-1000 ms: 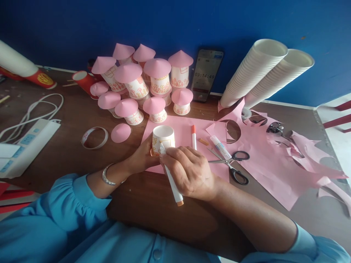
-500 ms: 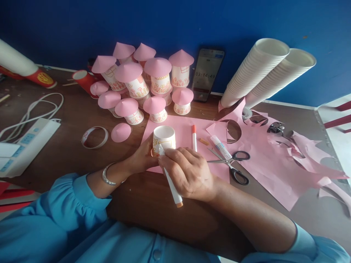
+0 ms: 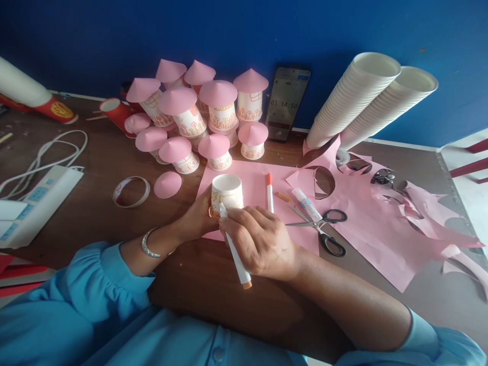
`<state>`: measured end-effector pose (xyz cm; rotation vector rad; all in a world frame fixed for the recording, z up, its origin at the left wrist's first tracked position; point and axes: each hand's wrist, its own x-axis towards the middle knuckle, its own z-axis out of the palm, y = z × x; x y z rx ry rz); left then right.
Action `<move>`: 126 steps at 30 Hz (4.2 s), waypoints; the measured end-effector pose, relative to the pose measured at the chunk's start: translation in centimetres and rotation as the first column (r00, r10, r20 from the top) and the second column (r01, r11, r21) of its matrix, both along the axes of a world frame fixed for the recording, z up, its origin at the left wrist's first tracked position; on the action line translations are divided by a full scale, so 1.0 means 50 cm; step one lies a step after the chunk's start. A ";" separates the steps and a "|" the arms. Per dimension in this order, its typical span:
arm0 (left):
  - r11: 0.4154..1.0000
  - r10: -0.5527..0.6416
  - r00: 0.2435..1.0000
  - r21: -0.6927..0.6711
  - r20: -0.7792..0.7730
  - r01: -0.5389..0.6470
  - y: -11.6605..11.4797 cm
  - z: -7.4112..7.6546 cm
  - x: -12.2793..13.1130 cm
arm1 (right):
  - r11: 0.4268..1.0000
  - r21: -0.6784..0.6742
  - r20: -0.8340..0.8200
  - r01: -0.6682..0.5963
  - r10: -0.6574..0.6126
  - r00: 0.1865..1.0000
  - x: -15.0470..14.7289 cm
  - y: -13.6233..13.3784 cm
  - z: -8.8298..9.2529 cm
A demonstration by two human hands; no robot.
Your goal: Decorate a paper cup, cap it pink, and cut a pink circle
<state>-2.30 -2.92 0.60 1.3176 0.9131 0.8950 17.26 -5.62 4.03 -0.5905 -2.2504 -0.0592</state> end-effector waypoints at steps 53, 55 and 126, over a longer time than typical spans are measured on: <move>0.996 0.019 0.995 -0.086 0.099 -0.010 0.004 0.013 -0.001 | 0.999 -0.049 -0.035 0.013 -0.014 0.999 0.018 0.012 -0.006; 0.996 0.018 0.994 -0.088 0.110 -0.009 0.004 0.012 -0.001 | 0.998 -0.054 -0.034 0.012 -0.013 0.999 0.018 0.012 -0.006; 0.996 -0.002 0.995 -0.085 0.097 0.011 0.001 0.006 -0.001 | 1.000 -0.021 -0.026 0.017 -0.018 0.999 0.011 0.005 -0.004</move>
